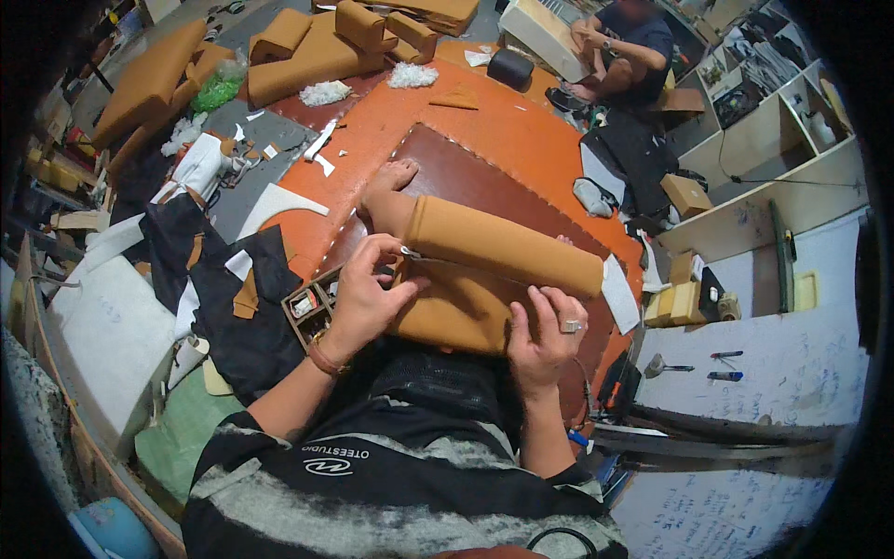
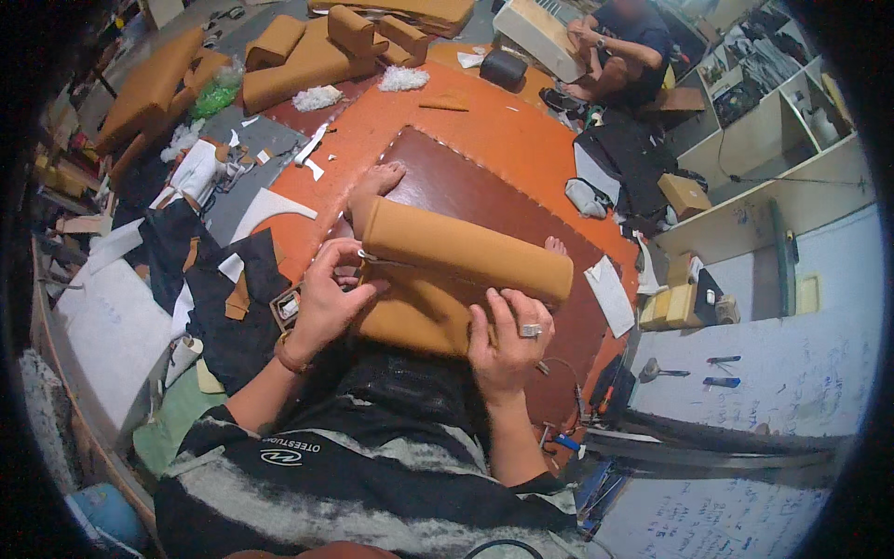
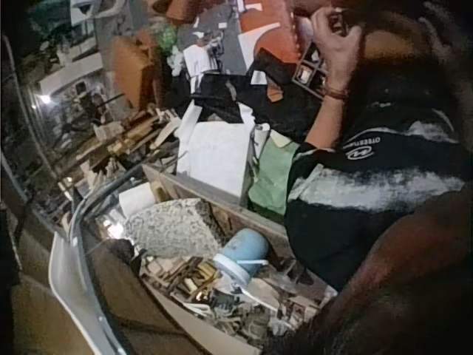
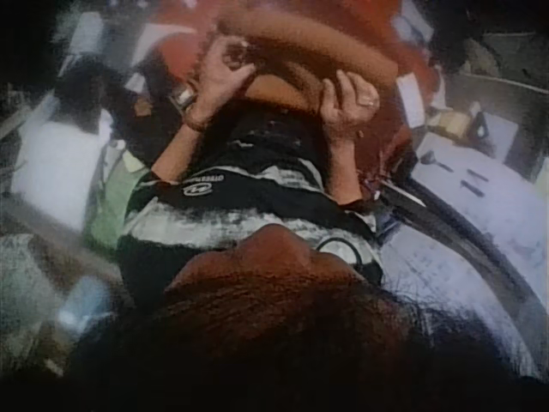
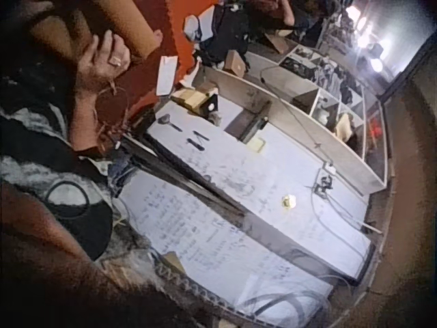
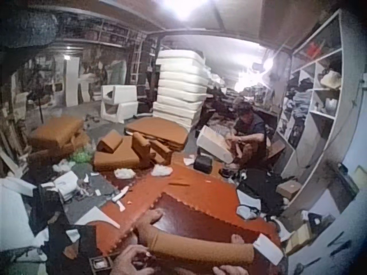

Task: The person wraps a tan fabric cover over a cylindrical foam cushion, smooths and aligns the edges, and secures the fabric using a staple gun. They repeatedly adjust the fabric and apply staples along the seam to hold the cover in place.

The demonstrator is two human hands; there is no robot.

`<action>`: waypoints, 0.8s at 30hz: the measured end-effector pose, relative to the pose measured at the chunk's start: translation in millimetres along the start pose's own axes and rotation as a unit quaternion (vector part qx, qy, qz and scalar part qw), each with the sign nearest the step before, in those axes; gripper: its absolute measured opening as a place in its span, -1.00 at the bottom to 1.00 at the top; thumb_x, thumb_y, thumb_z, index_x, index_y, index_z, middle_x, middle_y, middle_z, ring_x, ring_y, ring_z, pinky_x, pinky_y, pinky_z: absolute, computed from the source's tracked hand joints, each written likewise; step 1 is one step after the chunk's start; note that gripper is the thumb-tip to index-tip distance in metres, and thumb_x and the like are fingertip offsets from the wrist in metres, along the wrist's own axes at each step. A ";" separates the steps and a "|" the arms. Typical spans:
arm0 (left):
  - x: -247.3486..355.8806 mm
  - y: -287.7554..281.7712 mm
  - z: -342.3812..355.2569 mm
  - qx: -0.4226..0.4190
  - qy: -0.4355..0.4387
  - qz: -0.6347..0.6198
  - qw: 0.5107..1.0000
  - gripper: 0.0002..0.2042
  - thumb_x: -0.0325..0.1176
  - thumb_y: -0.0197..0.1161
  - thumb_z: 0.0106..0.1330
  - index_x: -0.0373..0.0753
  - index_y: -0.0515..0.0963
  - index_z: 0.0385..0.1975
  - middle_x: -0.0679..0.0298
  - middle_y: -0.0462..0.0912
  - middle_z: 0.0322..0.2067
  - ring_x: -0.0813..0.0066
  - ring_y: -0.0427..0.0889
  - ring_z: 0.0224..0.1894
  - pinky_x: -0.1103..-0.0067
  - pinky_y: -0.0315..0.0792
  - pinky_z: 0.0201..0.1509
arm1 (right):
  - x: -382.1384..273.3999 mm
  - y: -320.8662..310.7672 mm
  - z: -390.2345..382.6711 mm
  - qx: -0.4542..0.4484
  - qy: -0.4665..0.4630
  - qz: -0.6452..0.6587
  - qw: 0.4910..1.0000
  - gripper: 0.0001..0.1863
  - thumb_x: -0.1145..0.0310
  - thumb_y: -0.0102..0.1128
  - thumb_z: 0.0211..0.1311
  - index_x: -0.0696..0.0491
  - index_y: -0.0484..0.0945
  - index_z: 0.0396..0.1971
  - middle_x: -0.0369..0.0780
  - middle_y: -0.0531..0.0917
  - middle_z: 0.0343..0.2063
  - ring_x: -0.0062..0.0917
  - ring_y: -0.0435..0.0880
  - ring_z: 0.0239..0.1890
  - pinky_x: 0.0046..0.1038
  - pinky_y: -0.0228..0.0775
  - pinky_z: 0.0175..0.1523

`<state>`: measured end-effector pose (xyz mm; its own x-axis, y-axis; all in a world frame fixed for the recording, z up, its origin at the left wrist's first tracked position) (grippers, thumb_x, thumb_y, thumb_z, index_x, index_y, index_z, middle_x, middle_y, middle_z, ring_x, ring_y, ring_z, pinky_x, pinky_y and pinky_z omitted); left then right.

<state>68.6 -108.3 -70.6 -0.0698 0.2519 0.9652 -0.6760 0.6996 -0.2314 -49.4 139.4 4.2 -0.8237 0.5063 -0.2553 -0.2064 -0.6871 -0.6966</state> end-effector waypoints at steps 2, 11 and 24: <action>-8.7 0.5 0.4 0.006 -0.011 -0.027 1.000 -0.60 -0.47 0.64 0.18 -0.23 0.59 -0.04 0.34 0.60 0.05 0.50 0.71 0.03 0.52 0.65 -0.02 | 11.0 -1.8 -7.2 0.003 0.017 -0.014 1.000 -0.60 0.29 0.62 0.15 -0.01 0.77 0.00 -0.25 0.69 -0.01 -0.21 0.59 0.09 -0.08 0.38 0.26; -2.1 3.6 -1.5 0.018 0.052 -0.052 0.997 -0.69 -0.58 0.55 0.25 -0.26 0.61 -0.07 0.31 0.60 -0.02 0.55 0.64 -0.07 0.61 0.60 -0.08 | 28.8 -0.9 -20.6 -0.005 0.068 0.020 0.997 -0.60 0.43 0.62 0.06 0.00 0.76 -0.05 -0.17 0.65 -0.11 -0.16 0.60 0.01 -0.13 0.47 0.16; 8.7 -5.9 -4.8 -0.103 0.093 0.009 0.990 -0.85 -0.68 0.29 0.27 -0.33 0.62 -0.22 0.17 0.52 0.18 0.38 0.69 0.16 0.46 0.73 0.15 | 30.2 -24.6 -23.6 -0.039 0.000 0.197 0.980 -0.76 0.58 0.43 0.02 0.03 0.77 -0.26 -0.16 0.71 -0.18 -0.26 0.64 -0.14 -0.32 0.52 -0.10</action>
<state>75.5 -107.0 -61.4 0.0682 0.3707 0.9262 -0.5112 0.8102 -0.2866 -56.8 183.9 -2.2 -0.8313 0.2105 -0.5145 0.1683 -0.7867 -0.5939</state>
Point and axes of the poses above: each hand's wrist, its own z-axis towards the middle knuckle, its own y-axis out of the palm, x = y × z, the point moved 10 cm from there along z, towards the middle knuckle
